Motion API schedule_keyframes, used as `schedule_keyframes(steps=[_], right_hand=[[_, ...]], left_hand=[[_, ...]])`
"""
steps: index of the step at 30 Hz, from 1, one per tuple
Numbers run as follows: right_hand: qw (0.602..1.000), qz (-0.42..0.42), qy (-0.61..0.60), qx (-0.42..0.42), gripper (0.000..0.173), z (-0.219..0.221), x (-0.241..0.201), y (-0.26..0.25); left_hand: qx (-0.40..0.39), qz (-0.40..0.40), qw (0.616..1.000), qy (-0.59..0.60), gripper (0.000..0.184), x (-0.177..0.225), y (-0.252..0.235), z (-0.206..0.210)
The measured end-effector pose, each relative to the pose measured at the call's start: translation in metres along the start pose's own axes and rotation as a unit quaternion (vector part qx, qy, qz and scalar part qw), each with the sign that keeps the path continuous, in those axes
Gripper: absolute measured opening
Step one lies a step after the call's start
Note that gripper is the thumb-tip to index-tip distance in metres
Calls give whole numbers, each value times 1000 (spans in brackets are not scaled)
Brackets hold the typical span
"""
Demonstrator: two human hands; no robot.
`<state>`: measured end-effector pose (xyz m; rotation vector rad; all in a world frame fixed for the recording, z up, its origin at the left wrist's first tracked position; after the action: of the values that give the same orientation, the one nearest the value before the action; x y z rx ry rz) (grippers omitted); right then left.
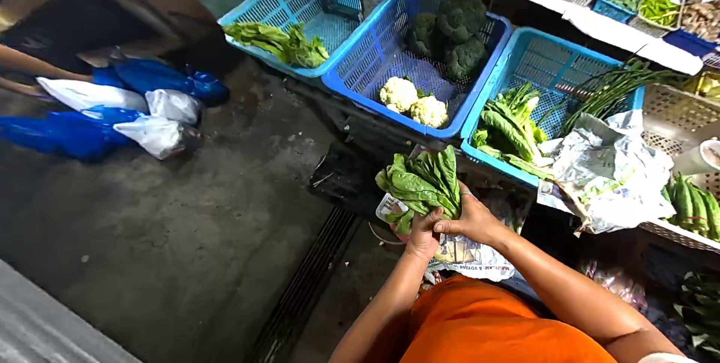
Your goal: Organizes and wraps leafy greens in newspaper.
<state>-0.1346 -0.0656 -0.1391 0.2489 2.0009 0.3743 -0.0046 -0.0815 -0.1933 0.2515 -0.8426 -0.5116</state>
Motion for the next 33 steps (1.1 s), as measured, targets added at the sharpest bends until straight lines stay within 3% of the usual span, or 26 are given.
schedule_keyframes(steps=[5,10,16,19,21,22,24,27,29,31,33], right_hand=[[983,126,87,-102,113,32,79,-22],[964,158,137,-161,100,49,147,-33],[959,179,162,-149,112,63,196,-57],[943,219,187,-166,105,64,194,-65],[939,229,187,-177,102,67,192,-64],[939,226,193,-175,100,69,192,-62],[938,227,204,-164,100,71,188,-61],[943,202,224,-143,106,71,185,-60],[949,165,219,-156,104,69,187,-59],[949,165,198,-180,98,57,185,-61],[957,173,174,-152,77,33,181,-66]], left_hand=[[18,-115,989,-95,56,-65,-3,-53],[46,-269,909,-316,60,-114,-12,-91],[97,-292,922,-234,45,-148,-44,-108],[141,-308,918,-207,54,-140,-42,-108],[138,-319,899,-266,63,-124,-33,-109],[113,-312,877,-348,65,-114,-30,-108],[14,-248,776,-580,61,-86,-26,-96],[-160,-15,608,-777,44,-62,-22,-50],[-263,131,516,-804,54,-73,-30,-34],[-326,128,431,-832,62,-94,-52,-40],[-351,73,412,-838,59,-106,-70,-52]])
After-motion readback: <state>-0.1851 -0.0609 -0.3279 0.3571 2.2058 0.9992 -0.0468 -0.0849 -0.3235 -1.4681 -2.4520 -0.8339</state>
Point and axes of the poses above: each hand's wrist, its own y-axis away from the middle knuckle, its own z-axis out of the palm, x = y × z, the point moved 5 cm from there along -y, towards the middle knuckle, and after that the axes turned 1 degree about -x, right-handed, at the moved point
